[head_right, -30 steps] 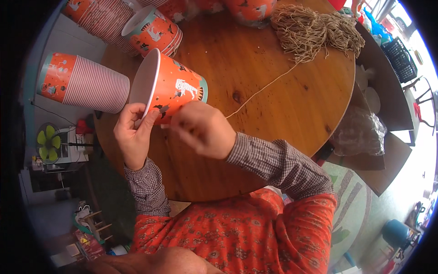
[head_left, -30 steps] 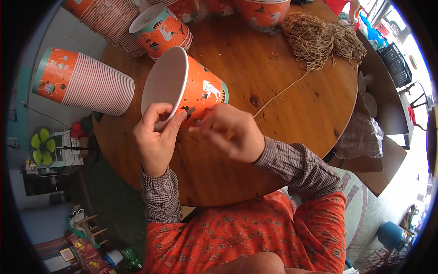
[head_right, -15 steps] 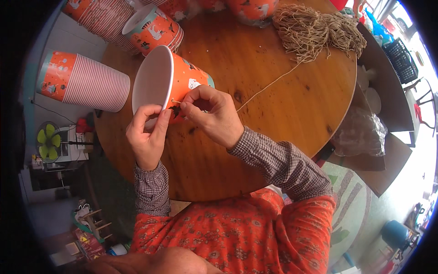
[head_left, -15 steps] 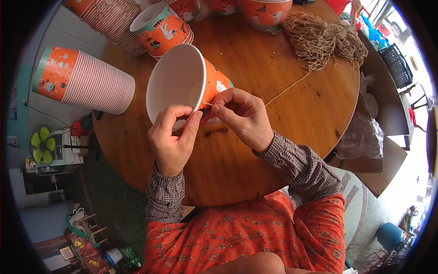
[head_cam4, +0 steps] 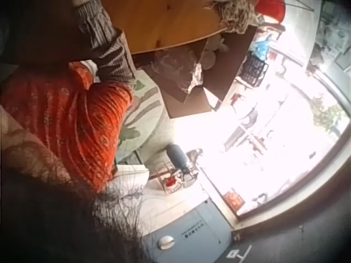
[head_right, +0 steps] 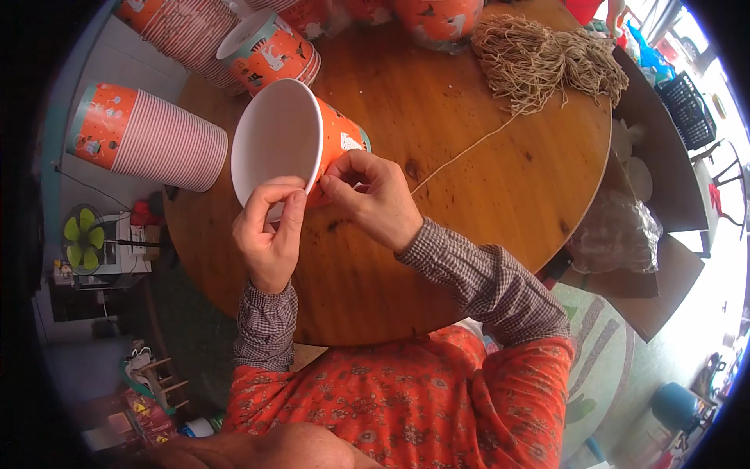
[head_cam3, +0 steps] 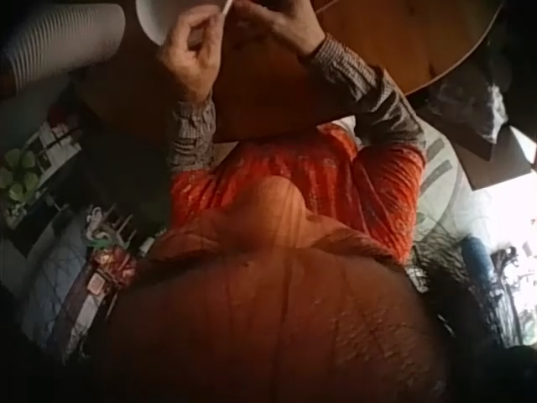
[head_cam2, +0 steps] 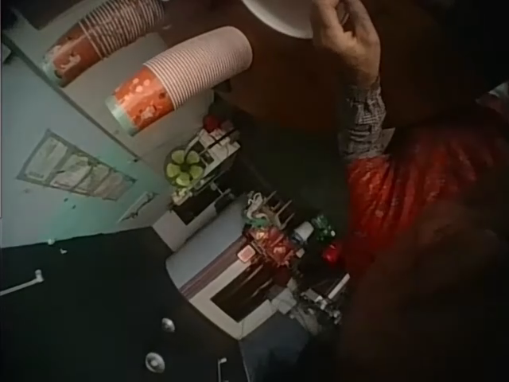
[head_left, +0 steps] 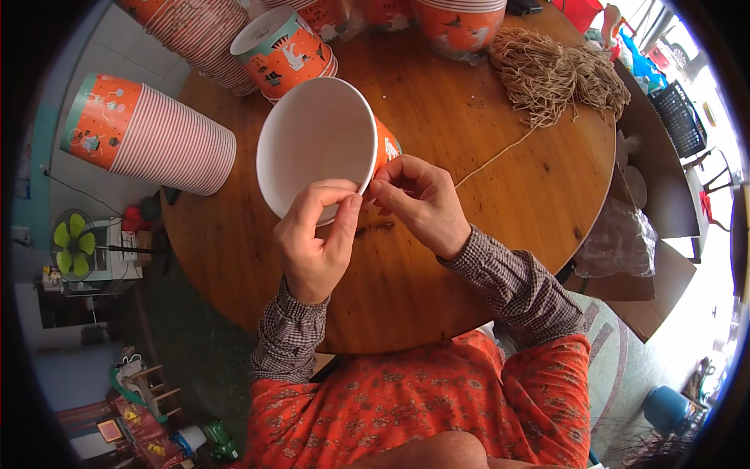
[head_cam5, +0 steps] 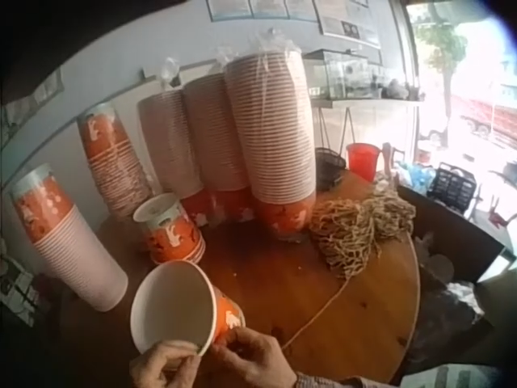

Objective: Manually attaching fiber strings to pre-punched holes in paper buckets to create handles.

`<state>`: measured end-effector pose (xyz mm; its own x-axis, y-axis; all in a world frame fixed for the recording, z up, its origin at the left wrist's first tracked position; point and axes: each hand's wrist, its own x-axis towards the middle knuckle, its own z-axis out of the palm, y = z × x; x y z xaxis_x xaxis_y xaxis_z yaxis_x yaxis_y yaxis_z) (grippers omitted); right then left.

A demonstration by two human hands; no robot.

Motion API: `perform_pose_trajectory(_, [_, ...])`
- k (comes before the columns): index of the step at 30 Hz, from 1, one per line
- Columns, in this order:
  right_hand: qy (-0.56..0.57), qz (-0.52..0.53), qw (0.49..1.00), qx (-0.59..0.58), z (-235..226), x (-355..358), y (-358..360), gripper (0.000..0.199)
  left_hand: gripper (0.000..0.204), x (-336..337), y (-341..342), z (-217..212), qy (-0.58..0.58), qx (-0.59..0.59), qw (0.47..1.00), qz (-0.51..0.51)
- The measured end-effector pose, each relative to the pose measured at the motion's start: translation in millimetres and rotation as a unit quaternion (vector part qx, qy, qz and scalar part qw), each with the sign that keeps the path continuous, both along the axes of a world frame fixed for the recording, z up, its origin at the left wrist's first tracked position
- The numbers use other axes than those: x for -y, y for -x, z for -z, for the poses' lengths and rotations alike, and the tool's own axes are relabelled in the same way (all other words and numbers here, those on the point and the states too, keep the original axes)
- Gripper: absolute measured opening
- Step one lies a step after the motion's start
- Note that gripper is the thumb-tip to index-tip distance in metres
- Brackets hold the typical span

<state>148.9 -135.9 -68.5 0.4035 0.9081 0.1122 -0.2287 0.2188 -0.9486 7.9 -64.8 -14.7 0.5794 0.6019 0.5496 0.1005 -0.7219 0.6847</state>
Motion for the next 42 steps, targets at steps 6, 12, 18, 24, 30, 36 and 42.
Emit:
perform_pose_trajectory(6, [0.015,-0.009,0.998,-0.053,-5.3,-2.5,-12.1,0.014,0.012,-3.1,13.6,-22.8,-0.082,-0.002,0.989,0.121])
perform_pose_trajectory(12, [0.038,0.02,0.989,-0.145,-0.8,-7.4,-27.2,0.014,0.017,-2.0,24.2,-31.0,-0.002,-0.082,0.936,0.341])
perform_pose_trajectory(18, [0.031,-0.041,0.979,-0.195,6.2,-8.7,-33.6,0.009,0.023,-14.9,6.9,-28.6,-0.152,-0.054,0.983,0.087])
perform_pose_trajectory(24, [0.025,-0.021,0.983,-0.182,3.4,-9.3,-22.3,0.013,0.03,-22.3,-18.2,-9.1,-0.187,-0.129,0.974,0.001])
perform_pose_trajectory(30, [0.008,-0.005,0.983,-0.186,6.1,-10.5,-21.0,0.01,0.016,-26.8,-27.4,-2.4,-0.152,-0.178,0.972,-0.007])
perform_pose_trajectory(36, [0.013,-0.016,0.982,-0.19,1.5,-9.3,-22.0,0.008,0.012,-26.1,-30.1,1.6,-0.153,-0.133,0.979,-0.007])
perform_pose_trajectory(42, [0.016,-0.008,0.981,-0.192,3.3,-9.6,-21.9,0.009,0.012,-22.1,-32.2,1.1,-0.154,-0.134,0.979,-0.004])
